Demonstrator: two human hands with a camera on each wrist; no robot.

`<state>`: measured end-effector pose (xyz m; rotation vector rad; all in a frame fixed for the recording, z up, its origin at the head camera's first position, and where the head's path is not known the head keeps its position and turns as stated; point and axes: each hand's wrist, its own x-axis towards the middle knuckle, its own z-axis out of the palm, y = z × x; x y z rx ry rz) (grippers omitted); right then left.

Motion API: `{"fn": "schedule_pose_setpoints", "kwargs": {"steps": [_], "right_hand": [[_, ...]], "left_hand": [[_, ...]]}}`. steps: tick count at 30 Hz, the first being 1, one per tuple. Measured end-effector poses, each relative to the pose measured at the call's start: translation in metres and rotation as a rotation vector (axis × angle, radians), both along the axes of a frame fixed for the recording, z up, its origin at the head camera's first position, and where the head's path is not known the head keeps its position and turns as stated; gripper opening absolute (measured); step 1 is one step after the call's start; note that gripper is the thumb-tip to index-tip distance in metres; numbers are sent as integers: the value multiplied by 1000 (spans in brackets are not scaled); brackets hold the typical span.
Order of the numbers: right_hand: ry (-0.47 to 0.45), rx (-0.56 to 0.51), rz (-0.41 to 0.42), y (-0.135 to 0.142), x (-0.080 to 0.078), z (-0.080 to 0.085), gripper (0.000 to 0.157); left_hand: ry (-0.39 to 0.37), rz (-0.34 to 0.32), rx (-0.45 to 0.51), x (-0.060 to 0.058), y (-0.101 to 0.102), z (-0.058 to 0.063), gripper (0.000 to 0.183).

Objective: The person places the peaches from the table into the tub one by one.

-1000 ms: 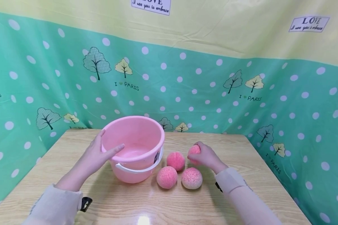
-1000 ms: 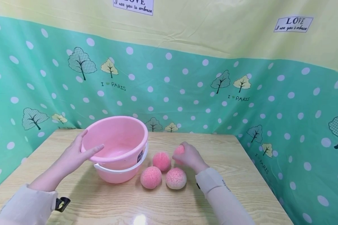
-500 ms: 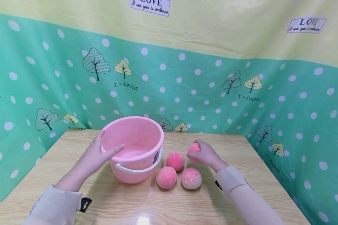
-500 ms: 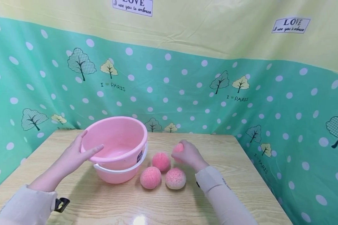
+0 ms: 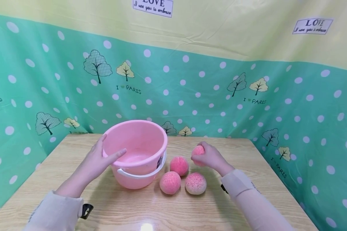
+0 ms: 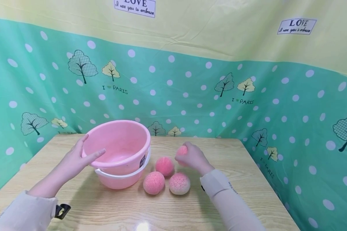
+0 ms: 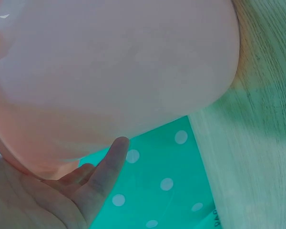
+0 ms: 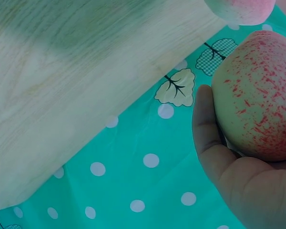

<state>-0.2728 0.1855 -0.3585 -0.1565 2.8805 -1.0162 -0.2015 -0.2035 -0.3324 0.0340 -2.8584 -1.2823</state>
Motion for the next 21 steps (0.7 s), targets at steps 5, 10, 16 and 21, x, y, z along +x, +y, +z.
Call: {"fn": "schedule_pose_setpoints", "kwargs": {"steps": [5, 10, 16, 21], "right_hand": [[11, 17, 2, -2, 1, 5, 68], [25, 18, 16, -2, 1, 11, 65], [29, -2, 24, -2, 2, 17, 61], [24, -6, 18, -4, 3, 19, 57]], "left_hand": [[-9, 0, 2, -1, 0, 0, 118], [-19, -2, 2, -2, -1, -1, 118], [-2, -5, 0, -2, -1, -2, 118], [-8, -10, 3, -2, -1, -2, 117]]}}
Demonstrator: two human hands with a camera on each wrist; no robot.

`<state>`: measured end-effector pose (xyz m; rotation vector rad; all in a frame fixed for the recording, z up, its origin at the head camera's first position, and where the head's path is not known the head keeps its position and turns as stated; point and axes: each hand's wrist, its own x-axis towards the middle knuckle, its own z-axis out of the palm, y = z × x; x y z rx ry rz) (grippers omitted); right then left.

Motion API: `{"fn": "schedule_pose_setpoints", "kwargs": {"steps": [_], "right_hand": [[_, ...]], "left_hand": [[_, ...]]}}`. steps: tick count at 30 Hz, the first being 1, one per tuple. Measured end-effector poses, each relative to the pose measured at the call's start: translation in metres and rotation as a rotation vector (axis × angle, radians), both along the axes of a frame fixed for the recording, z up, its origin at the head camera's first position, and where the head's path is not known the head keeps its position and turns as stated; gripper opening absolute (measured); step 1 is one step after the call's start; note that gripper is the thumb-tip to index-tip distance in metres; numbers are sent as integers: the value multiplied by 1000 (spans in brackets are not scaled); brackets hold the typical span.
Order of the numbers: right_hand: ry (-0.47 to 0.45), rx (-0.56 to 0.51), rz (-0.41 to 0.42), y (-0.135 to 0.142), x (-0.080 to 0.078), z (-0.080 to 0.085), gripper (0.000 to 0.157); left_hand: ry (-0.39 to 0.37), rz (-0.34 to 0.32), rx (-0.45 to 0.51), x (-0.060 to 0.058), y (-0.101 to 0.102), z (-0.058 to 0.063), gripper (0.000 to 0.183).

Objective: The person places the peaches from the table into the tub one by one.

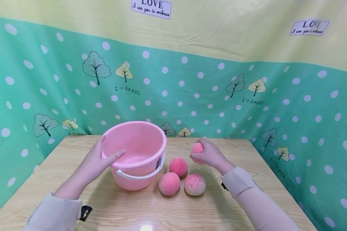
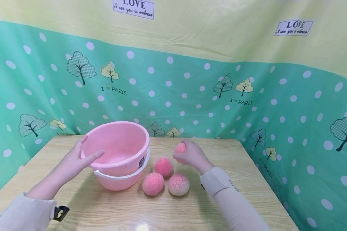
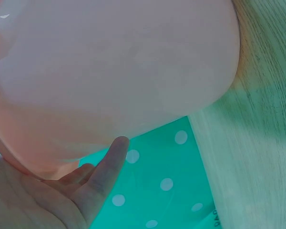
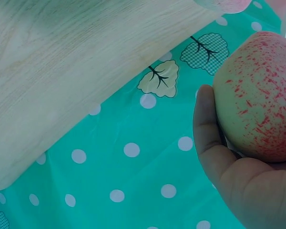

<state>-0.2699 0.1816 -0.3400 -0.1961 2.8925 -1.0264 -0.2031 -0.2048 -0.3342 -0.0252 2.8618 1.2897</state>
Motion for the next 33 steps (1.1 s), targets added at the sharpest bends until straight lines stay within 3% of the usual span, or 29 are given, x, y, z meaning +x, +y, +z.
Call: {"fn": "schedule_pose_setpoints", "kwargs": {"steps": [17, 33], "right_hand": [[21, -36, 19, -8, 5, 10, 52], [50, -4, 36, -13, 7, 23, 53]], "left_hand": [[-7, -3, 10, 2, 0, -1, 118], [8, -6, 7, 3, 0, 0, 117]]}}
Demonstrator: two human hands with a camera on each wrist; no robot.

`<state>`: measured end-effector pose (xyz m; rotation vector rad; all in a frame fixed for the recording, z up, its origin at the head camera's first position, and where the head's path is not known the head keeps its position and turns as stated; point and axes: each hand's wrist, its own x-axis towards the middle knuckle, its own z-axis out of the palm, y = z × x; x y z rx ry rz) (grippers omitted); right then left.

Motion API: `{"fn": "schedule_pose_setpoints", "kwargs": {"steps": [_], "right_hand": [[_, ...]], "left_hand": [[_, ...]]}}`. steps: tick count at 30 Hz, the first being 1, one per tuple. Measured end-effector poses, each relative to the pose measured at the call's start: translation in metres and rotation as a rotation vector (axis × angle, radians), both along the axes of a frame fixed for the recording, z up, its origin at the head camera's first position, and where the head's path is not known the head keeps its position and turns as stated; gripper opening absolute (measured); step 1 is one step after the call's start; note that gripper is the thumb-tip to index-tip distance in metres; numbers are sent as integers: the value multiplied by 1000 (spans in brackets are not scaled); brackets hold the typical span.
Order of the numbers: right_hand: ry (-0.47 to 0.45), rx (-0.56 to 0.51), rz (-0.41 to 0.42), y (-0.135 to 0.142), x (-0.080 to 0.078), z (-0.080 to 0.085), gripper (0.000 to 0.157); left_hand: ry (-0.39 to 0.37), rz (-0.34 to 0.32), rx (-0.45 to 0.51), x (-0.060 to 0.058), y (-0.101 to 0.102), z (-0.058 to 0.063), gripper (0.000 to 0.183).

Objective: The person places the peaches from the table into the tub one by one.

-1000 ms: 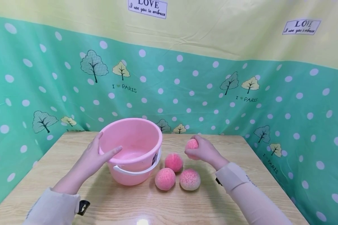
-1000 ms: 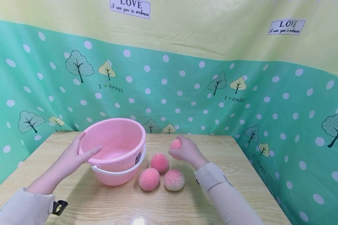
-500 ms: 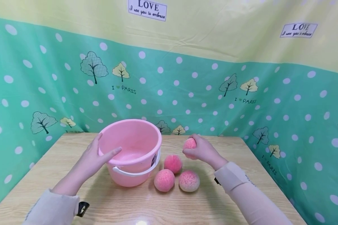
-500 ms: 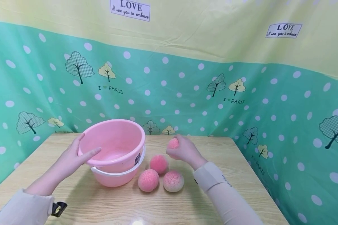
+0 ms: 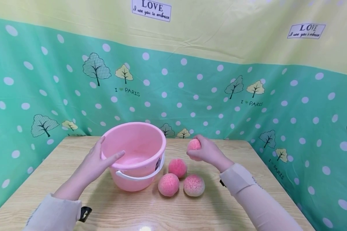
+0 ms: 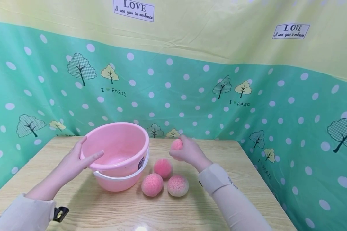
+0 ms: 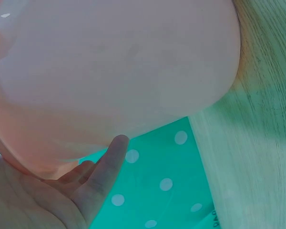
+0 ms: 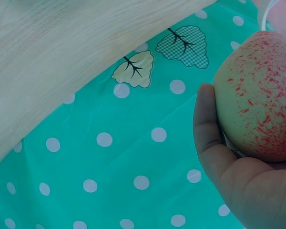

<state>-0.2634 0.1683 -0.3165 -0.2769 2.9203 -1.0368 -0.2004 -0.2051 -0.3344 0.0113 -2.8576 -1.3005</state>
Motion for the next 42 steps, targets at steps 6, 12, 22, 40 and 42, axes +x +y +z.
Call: {"fn": "schedule_pose_setpoints", "kwargs": {"steps": [6, 12, 22, 40, 42], "right_hand": [[6, 3, 14, 0, -3, 4, 53], [7, 6, 21, -3, -4, 9, 56], [18, 16, 27, -5, -3, 15, 61], [37, 13, 41, -11, 2, 31, 53], [45, 21, 44, -11, 2, 33, 53]], "left_hand": [[0, 1, -3, 0, 0, 0, 118], [-1, 0, -2, 0, 1, 0, 118], [-1, -4, -3, -1, 1, -1, 118], [-1, -2, -1, 0, 0, 1, 116], [-1, -2, -2, 0, 0, 2, 116]]}}
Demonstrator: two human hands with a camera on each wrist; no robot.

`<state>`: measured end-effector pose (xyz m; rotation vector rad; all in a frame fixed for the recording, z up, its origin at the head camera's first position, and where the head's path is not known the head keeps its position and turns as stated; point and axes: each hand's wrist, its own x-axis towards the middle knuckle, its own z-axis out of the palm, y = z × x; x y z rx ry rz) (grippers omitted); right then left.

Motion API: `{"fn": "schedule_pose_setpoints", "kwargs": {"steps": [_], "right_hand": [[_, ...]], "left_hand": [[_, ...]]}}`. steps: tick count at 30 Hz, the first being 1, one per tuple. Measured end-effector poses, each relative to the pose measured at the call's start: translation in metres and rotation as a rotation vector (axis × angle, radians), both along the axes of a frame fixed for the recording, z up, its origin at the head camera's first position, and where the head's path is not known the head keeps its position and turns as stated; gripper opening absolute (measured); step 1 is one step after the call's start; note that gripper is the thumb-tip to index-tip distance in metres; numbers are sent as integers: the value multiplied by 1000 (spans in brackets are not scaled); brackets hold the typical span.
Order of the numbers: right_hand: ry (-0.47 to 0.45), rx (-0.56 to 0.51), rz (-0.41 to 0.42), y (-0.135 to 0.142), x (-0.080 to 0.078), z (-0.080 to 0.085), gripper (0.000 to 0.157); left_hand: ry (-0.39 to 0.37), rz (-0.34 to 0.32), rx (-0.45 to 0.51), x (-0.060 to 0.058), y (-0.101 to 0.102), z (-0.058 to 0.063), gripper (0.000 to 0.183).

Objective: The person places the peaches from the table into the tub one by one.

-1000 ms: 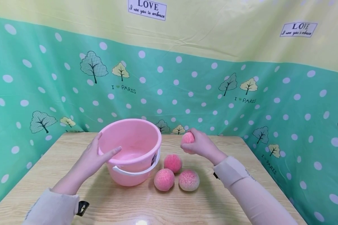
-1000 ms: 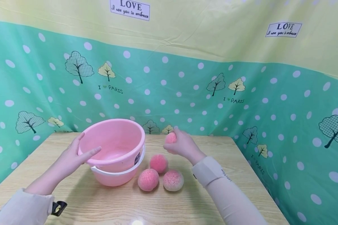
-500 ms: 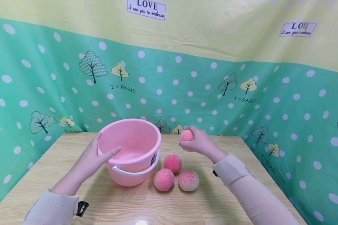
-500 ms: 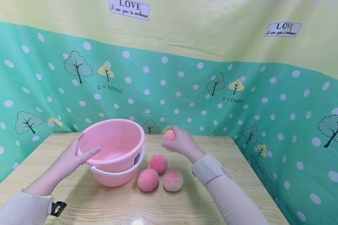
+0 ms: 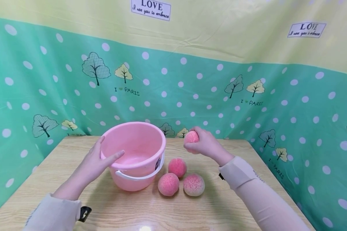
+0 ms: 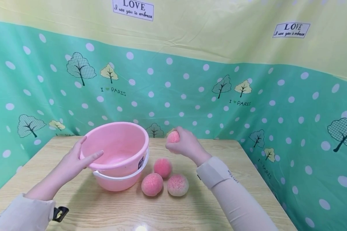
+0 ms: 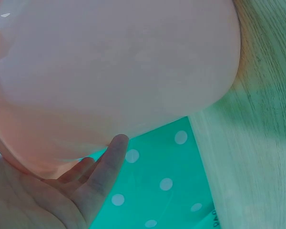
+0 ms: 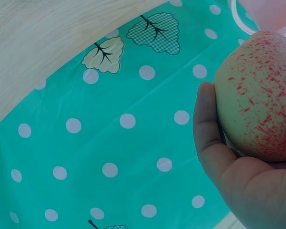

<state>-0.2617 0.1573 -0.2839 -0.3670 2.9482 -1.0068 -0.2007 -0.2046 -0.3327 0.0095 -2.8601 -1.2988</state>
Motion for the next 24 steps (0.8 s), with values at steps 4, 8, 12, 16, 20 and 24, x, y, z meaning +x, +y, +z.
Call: {"fn": "schedule_pose_setpoints", "kwargs": {"steps": [4, 8, 12, 16, 20, 24], "right_hand": [[21, 6, 9, -1, 0, 4, 53], [31, 5, 18, -3, 0, 8, 52], [32, 13, 20, -5, 0, 11, 51], [37, 21, 25, -6, 0, 14, 51], [37, 19, 25, -7, -1, 16, 51], [38, 17, 27, -9, -2, 18, 52]], "left_hand": [[-5, 1, 4, -1, -1, -1, 117], [-10, 4, 7, -3, -1, -2, 117], [-10, 4, 9, -3, -1, -3, 117], [-10, 5, 9, -3, -1, -2, 116], [-8, 5, 8, -2, -1, -2, 116], [-7, 8, 5, -3, -1, -3, 117]]}}
